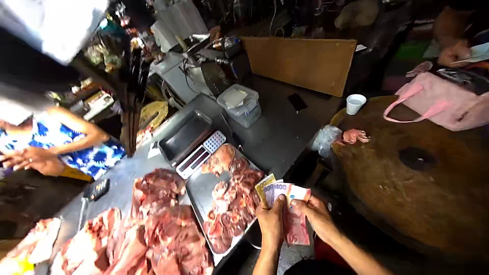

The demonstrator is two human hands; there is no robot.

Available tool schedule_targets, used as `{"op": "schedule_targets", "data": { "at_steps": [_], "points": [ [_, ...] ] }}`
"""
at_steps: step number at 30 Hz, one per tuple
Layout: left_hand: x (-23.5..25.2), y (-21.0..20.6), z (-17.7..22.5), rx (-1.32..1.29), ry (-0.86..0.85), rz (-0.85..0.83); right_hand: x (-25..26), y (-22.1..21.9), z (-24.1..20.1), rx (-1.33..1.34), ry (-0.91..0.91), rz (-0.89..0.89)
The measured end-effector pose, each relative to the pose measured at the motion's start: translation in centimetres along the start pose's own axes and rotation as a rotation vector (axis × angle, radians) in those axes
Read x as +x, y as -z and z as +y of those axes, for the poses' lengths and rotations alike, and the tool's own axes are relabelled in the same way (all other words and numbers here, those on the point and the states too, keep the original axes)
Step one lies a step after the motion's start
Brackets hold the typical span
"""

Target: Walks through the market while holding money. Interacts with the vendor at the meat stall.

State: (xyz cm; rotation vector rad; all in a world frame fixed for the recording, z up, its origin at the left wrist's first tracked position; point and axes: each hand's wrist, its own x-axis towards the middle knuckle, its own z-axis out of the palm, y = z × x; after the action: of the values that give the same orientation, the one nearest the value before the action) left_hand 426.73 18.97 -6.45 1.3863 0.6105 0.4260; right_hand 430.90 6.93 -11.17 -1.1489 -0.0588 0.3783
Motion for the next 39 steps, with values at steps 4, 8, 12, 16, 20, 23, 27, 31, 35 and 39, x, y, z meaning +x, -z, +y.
{"op": "schedule_targets", "data": {
  "at_steps": [4,8,12,16,20,23,27,31,35,39],
  "points": [
    [8.0,-5.6,2.8,0.081,0.032,-0.044,9.5,0.0,-3.3,0.094,-0.105,-0.049],
    [14.3,-8.2,3.4,0.211,0.026,-0.187,15.8,-0.8,-4.8,0.216,-0.162,-0.056],
    [25.3,-8.4,4.6,0.218,-0.002,-0.06,20.4,1.8,-4.8,0.326,-0.14,0.045],
    [39.7,-7.5,5.0,0.287,0.011,0.288,21.2,5.5,-5.3,0.353,-0.219,0.212],
    [46.8,-7.0,4.8,0.295,0.101,0.325,20.0,9.3,-5.5,0.287,-0.258,0.314],
    [47.9,-7.3,4.7,0.345,0.077,0.355,18.9,10.9,-5.8,0.266,-0.251,0.385],
    [45.8,-7.2,4.1,0.343,0.074,0.335,19.7,11.1,-5.2,0.319,-0.193,0.37],
    [40.0,-7.0,3.0,0.276,0.1,0.308,24.4,8.1,-7.7,0.406,-0.185,0.195],
    [32.6,-7.2,1.9,0.161,0.182,0.281,31.9,5.2,-9.5,0.324,-0.233,0.047],
    [27.6,-7.0,0.1,0.155,0.181,0.236,37.1,3.0,-10.0,0.073,-0.267,-0.054]
  ]
}}
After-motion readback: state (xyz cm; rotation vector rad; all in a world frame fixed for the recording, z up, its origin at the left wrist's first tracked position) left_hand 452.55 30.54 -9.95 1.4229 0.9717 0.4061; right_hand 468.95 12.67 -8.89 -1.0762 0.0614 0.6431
